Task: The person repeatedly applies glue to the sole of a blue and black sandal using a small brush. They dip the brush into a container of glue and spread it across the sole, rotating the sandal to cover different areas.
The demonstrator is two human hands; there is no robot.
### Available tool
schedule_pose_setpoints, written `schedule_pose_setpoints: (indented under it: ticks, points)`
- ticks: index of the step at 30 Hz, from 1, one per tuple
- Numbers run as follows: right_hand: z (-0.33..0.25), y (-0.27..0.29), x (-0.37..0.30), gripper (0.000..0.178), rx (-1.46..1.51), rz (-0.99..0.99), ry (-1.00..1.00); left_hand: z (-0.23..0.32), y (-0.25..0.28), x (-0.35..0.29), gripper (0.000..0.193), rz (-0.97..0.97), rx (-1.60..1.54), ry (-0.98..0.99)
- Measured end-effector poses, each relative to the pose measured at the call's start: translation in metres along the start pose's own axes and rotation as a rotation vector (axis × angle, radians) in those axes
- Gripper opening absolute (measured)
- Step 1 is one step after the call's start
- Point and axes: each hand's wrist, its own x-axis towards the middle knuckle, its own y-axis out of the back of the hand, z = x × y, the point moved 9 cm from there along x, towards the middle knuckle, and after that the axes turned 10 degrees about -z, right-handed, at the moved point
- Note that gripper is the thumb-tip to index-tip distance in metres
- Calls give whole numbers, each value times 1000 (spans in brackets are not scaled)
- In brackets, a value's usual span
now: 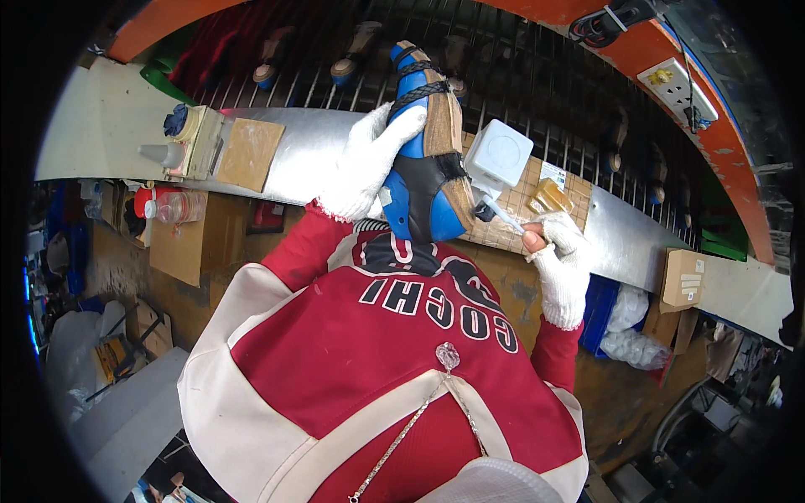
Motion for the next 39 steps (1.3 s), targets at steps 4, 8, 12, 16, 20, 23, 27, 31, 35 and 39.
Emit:
schedule_pose_setpoints:
  ticks: [4,8,12,16,20,23,27,31,35,39]
  points:
    - [-6,-1,2,17,-104,32,43,2,0,6,58,-22,55,-37]
    - [-8,-2,5,17,-138,63,54,-1,-3,6,58,-46,47,-36]
    - [-24,-3,10,17,-377,100,173,-4,-7,5,56,-54,47,-22]
    - [-35,-2,10,17,-509,149,243,-3,-6,4,56,-44,132,-19]
    - [-43,-2,10,19,-604,215,350,-2,-6,5,56,-53,103,-20]
    - [-25,-3,18,19,-324,138,268,-5,-6,7,55,-61,-28,32]
    - [-10,-6,21,18,-97,79,228,-14,-2,7,58,-31,-107,143]
    - [-6,-12,25,17,49,64,249,-22,-4,5,64,-47,-140,198]
    - [-18,-11,28,17,-24,104,358,-38,-14,3,63,-144,-297,347]
    - [-22,-13,39,19,-38,75,336,-52,-22,-4,60,-264,-452,383]
